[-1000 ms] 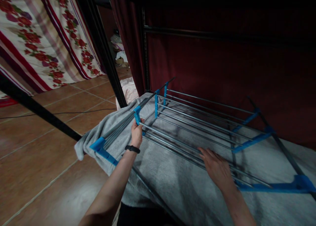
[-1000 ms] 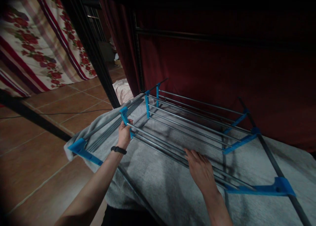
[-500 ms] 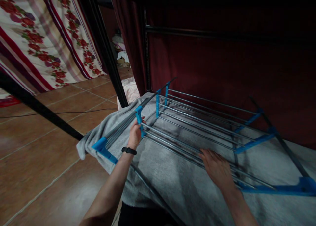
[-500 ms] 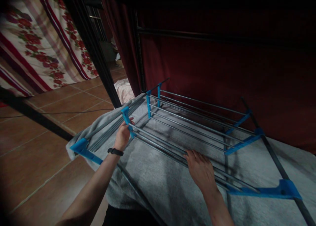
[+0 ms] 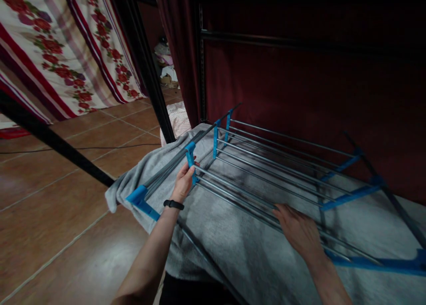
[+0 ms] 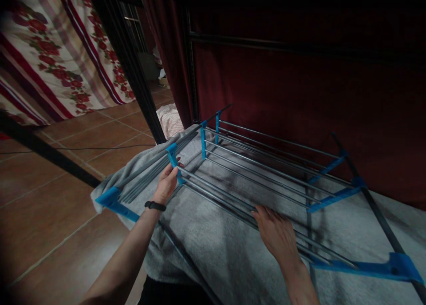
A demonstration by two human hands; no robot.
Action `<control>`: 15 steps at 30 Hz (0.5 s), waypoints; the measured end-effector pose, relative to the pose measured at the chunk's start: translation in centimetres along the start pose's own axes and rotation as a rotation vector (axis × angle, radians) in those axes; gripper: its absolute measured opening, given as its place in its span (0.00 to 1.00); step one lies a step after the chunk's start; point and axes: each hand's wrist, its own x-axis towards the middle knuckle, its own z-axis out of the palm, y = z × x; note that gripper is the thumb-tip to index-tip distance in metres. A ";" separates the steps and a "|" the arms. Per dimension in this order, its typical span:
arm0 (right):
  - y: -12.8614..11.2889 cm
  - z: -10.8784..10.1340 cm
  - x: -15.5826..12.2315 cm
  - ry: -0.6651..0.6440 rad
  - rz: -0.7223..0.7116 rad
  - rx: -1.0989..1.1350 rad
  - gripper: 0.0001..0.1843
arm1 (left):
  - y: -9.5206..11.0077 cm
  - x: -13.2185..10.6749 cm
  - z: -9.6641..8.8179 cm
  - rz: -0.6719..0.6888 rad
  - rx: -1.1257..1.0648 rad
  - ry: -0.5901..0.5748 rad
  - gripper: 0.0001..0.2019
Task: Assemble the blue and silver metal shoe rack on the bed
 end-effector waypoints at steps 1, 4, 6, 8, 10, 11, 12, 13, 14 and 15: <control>0.0 0.0 0.0 0.000 0.001 -0.002 0.16 | -0.1 0.0 0.1 -0.003 -0.004 0.014 0.23; 0.0 0.1 -0.1 -0.004 0.005 -0.012 0.16 | -0.1 -0.1 0.4 -0.012 0.003 0.045 0.24; 0.1 0.1 -0.1 -0.013 0.003 -0.007 0.17 | -0.1 -0.2 0.5 -0.008 0.025 0.054 0.23; 0.1 0.1 -0.1 -0.019 0.003 0.003 0.17 | 0.0 -0.4 0.6 0.003 0.052 0.052 0.23; 0.1 0.1 -0.1 -0.022 0.006 0.008 0.17 | 0.0 -0.5 0.6 0.013 0.071 0.042 0.24; 0.1 0.1 -0.1 -0.026 0.009 0.009 0.18 | 0.0 -0.5 0.6 0.018 0.075 0.039 0.24; 0.1 0.1 0.0 -0.030 0.012 0.011 0.18 | -0.1 -0.6 0.5 0.023 0.076 0.037 0.24; 0.1 0.0 0.0 -0.036 0.015 0.012 0.18 | -0.1 -0.6 0.5 0.027 0.076 0.035 0.24; 0.0 0.0 0.0 -0.042 0.020 0.012 0.18 | -0.1 -0.6 0.5 0.030 0.076 0.033 0.23; 0.0 -0.1 0.0 -0.050 0.024 0.012 0.18 | -0.2 -0.6 0.5 0.032 0.080 0.032 0.22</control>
